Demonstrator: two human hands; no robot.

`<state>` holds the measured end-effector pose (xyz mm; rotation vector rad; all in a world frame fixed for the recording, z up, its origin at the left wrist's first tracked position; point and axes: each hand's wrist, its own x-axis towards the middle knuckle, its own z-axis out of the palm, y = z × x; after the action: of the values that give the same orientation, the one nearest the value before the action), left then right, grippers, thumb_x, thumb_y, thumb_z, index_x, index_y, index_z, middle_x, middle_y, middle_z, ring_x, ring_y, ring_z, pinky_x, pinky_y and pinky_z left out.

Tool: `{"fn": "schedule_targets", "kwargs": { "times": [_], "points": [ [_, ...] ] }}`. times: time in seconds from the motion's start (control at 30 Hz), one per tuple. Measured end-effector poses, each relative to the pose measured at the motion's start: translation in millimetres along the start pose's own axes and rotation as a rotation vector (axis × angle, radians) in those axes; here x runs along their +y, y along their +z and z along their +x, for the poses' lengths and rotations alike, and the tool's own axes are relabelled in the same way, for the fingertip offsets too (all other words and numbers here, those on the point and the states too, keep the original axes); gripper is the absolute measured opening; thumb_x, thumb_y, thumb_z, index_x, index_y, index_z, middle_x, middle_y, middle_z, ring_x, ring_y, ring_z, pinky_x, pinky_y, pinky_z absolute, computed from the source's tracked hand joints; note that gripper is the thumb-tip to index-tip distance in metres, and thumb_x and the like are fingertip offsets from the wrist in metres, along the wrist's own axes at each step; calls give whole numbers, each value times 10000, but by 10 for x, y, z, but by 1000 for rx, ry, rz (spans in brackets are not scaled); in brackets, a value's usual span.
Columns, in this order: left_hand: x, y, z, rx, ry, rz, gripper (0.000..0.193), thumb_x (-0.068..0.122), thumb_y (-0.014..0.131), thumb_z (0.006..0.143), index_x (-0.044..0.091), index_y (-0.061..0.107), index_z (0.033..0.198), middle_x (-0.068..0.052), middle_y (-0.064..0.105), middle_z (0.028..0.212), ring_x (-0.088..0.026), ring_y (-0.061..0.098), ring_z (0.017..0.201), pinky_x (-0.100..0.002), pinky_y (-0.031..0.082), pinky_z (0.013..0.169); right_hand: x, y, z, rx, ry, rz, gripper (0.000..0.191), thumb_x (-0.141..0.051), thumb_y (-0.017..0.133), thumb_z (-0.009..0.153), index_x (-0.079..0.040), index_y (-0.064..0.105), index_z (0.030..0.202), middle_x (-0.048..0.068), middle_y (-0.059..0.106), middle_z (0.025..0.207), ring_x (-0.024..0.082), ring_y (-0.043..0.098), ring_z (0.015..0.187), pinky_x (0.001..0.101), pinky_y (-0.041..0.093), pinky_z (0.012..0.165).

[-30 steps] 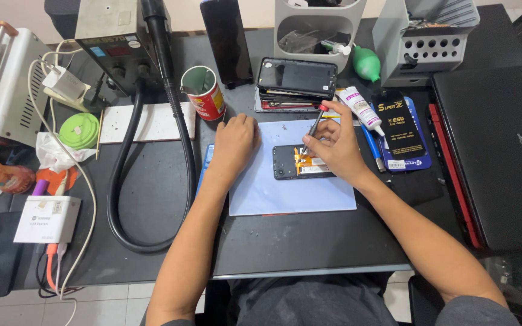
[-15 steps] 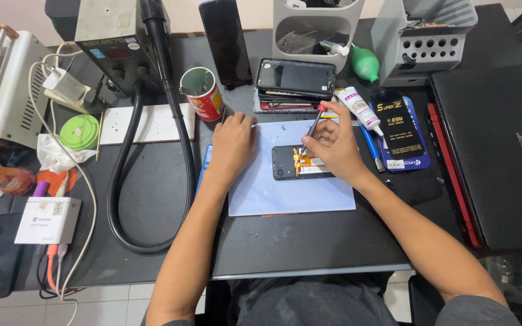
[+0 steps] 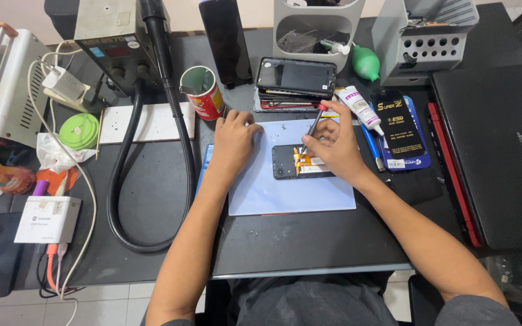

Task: The person uses a screwdriver to remove screws from a smartphone's back cover. They then lift the back cover to expose the internal components, including the battery and circuit board. The person continues to manipulate the internal parts with their hands.

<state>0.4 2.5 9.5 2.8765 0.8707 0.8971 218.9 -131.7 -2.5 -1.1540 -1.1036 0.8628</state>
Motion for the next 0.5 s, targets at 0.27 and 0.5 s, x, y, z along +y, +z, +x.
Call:
{"fn": "schedule_targets", "kwargs": {
  "times": [0.27, 0.5],
  "points": [
    [-28, 36, -2, 12, -19, 33, 283, 27, 718, 713, 119, 784, 972, -50, 667, 995, -267, 589, 993, -419, 446, 819, 4, -5, 2, -4, -3, 8, 744, 32, 699, 937, -106, 255, 1518, 116, 615, 1064, 142, 659, 969, 310, 634, 753],
    [-41, 46, -7, 14, -7, 46, 267, 28, 732, 707, 110, 777, 957, -53, 671, 1006, -265, 592, 996, -411, 454, 823, 0, -4, 5, -10, -2, -7, 741, 26, 696, 938, -108, 252, 1516, 114, 614, 1063, 145, 663, 976, 312, 643, 756]
  ]
}}
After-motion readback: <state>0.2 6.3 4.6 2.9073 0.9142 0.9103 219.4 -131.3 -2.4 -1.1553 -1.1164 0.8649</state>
